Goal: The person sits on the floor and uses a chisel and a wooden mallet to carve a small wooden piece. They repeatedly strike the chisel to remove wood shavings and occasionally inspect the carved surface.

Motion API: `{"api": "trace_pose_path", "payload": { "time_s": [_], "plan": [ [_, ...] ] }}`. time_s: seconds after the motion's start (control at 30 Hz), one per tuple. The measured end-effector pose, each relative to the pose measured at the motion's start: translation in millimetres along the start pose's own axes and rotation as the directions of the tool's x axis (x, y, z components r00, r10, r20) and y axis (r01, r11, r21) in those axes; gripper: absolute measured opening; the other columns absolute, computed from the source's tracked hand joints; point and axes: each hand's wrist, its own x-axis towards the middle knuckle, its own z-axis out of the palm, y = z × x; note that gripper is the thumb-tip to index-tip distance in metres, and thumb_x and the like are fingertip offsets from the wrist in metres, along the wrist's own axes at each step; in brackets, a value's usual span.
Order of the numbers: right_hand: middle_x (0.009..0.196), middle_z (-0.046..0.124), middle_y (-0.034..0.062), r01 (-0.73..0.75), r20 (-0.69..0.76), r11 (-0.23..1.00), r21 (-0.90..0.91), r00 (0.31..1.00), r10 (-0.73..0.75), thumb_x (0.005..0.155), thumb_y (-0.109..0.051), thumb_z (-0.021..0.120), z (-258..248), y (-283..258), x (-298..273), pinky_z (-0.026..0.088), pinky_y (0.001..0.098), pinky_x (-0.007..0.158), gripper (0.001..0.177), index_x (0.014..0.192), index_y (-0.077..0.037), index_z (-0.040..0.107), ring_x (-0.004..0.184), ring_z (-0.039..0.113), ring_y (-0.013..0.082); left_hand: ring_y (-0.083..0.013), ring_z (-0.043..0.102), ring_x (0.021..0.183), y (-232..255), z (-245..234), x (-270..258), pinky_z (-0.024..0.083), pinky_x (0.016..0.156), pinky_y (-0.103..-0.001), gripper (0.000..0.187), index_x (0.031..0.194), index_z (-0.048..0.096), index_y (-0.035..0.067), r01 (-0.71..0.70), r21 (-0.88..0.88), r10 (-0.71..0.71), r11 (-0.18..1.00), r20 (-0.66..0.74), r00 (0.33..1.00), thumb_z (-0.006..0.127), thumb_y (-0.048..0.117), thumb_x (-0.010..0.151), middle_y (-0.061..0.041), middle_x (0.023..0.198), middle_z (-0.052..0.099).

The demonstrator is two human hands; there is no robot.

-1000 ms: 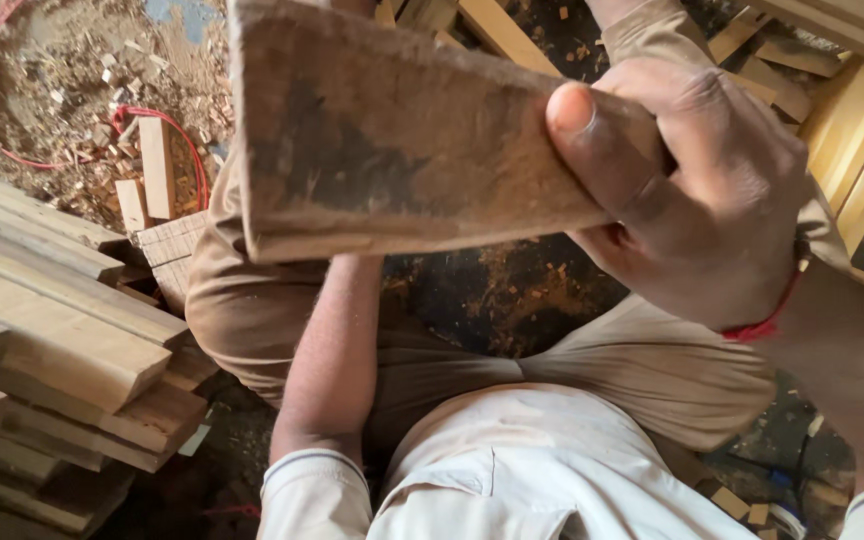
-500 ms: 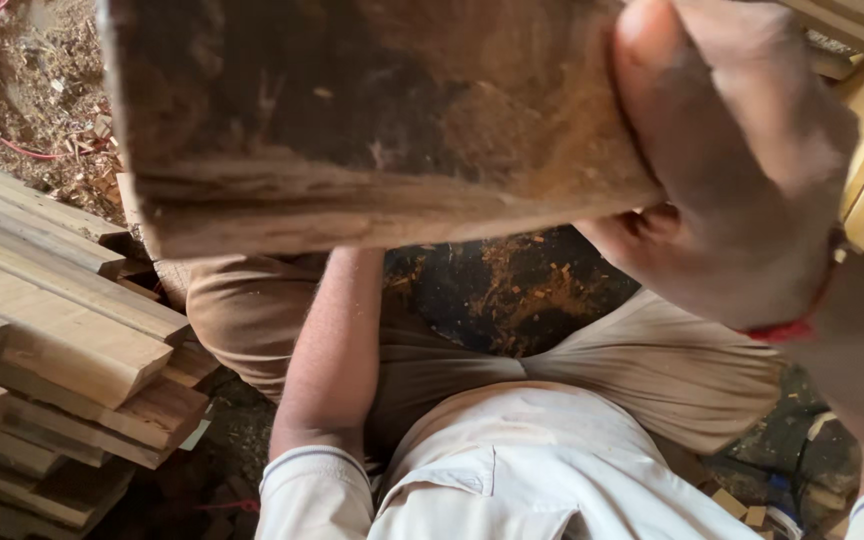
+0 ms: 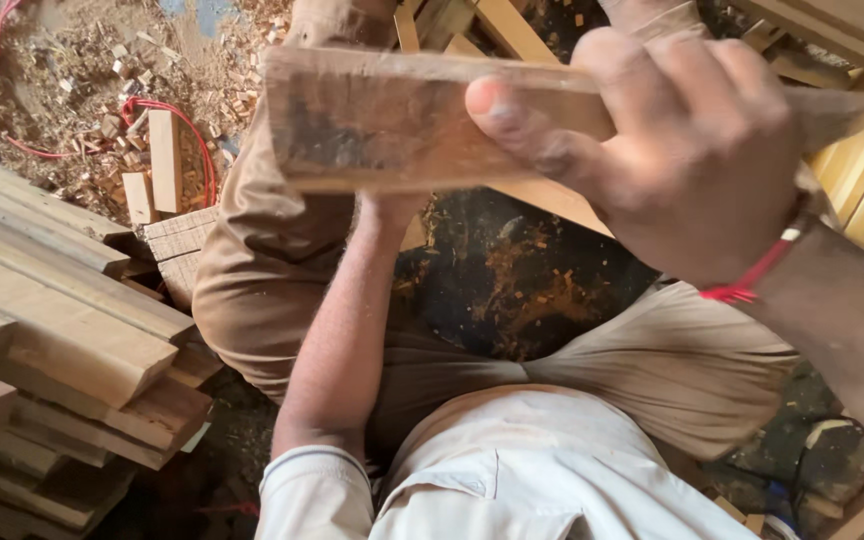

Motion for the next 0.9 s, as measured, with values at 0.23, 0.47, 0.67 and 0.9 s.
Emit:
{"api": "trace_pose_path", "payload": {
  "time_s": [0.23, 0.47, 0.67, 0.9],
  "plan": [
    [0.120, 0.058, 0.0134, -0.013, -0.101, 0.944, 0.331, 0.994, 0.049, 0.105, -0.029, 0.069, -3, 2, -3, 0.051, 0.0372, 0.073, 0.083, 0.171, -0.023, 0.019, 0.090, 0.059, 0.0222, -0.0217, 0.055, 0.123, -44, -8, -19, 0.043, 0.108, -0.042, 0.046, 0.139, 0.050, 0.014, 0.123, -0.453, -0.077, 0.883, 0.118, 0.990, 0.055, 0.050, 0.112, -0.008, 0.134, 0.055],
    [0.120, 0.059, 0.0071, -0.016, 0.022, 1.000, 0.012, 1.000, 0.015, 0.105, -0.019, 0.070, 7, 0, -8, 0.053, 0.0349, 0.078, 0.077, 0.167, -0.031, 0.026, 0.095, 0.061, 0.0213, -0.0231, 0.055, 0.129, -78, -7, -28, 0.042, 0.113, -0.044, 0.049, 0.144, 0.049, 0.014, 0.251, -0.778, -0.058, 0.576, 0.267, 0.962, 0.052, 0.053, 0.113, -0.009, 0.139, 0.055],
    [0.118, 0.062, 0.0066, -0.050, 0.049, 0.999, 0.018, 0.998, 0.049, 0.100, -0.025, 0.075, 3, -3, -1, 0.054, 0.0364, 0.077, 0.082, 0.168, -0.035, 0.031, 0.097, 0.065, 0.0220, -0.0240, 0.050, 0.137, -72, 1, -16, 0.039, 0.119, -0.047, 0.055, 0.150, 0.043, 0.016, 0.154, -0.244, -0.101, 0.958, 0.215, 0.971, 0.050, 0.055, 0.112, -0.009, 0.148, 0.050],
    [0.128, 0.056, 0.0123, -0.147, 0.072, 0.959, 0.244, 0.988, 0.133, 0.096, -0.019, 0.082, 2, -4, -24, 0.055, 0.0381, 0.087, 0.097, 0.171, -0.022, 0.020, 0.109, 0.062, 0.0269, -0.0205, 0.063, 0.108, 45, 25, 8, 0.056, 0.093, -0.038, 0.045, 0.126, 0.058, 0.009, -0.030, -0.181, 0.012, 0.983, -0.097, 0.995, 0.078, 0.035, 0.095, -0.005, 0.119, 0.063]
  ]
}}
